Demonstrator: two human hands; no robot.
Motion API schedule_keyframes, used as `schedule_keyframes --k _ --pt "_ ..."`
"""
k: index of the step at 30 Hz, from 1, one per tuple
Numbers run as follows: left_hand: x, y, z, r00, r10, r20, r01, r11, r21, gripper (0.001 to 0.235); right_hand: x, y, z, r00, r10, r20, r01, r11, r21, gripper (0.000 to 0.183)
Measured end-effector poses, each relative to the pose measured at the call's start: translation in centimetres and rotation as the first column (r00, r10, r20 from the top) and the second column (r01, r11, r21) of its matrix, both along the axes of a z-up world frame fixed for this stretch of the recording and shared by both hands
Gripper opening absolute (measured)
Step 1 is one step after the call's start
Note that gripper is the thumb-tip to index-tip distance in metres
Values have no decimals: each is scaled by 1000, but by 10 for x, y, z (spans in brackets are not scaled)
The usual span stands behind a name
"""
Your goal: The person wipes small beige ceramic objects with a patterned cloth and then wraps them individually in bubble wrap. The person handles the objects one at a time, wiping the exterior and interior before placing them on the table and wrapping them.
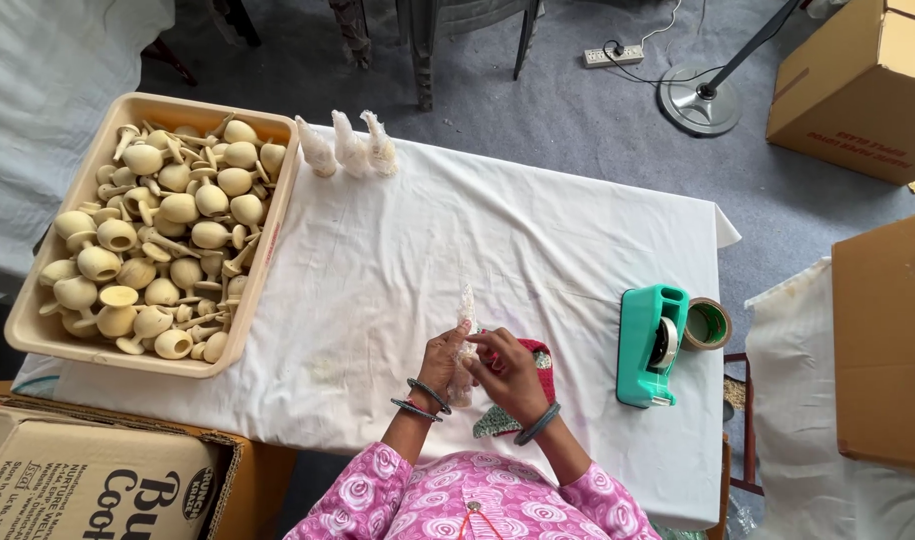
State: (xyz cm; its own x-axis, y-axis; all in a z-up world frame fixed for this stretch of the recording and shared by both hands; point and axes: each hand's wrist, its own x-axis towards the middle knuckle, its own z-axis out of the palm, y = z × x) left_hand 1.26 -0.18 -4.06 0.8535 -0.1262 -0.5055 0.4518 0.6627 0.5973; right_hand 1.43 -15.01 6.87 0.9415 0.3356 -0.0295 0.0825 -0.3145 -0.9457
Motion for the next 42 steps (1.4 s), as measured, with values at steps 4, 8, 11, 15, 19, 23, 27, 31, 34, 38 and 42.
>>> schedule_keyframes --k 4,8,11,15,19,23,27,31,34,38,42 --pt "-1 0 1 999 41 16 -41 999 25 34 3 9 -2 1000 24 10 -22 989 -149 27" --pt "-1 3 17 999 39 -33 -37 997 62 32 3 2 -22 984 93 150 -79 992 -97 14" --pt "-3 5 31 998 40 -48 -40 999 -7 32 -2 -4 -27 976 118 183 -120 993 -1 10" --pt "-8 0 35 998 28 -51 -35 989 -143 33 -13 -11 -38 980 71 186 -83 995 59 15" --pt "-9 4 29 1000 -9 -8 7 978 -206 33 -21 -14 -44 963 29 269 -47 997 61 20" --pt "-7 8 23 999 -39 4 39 980 -194 26 -30 -12 -37 898 47 438 -43 999 -18 28" --pt "-9 13 22 1000 -13 21 17 985 -171 20 -37 -9 -39 895 75 440 -20 991 -129 30" --pt "-13 8 8 1000 -14 4 14 988 -153 21 -30 -16 -60 925 82 371 -72 997 -41 28" --pt "-18 1 -4 1000 -21 21 23 998 -63 22 -14 -21 -77 986 -73 151 31 964 265 21" --pt "-17 -8 25 986 -111 125 37 875 483 29 19 -13 -47 949 -309 -67 316 939 136 28" --pt "-18 -15 49 970 -202 138 -2 558 830 36 34 -5 -54 942 -308 -135 302 951 -63 35"
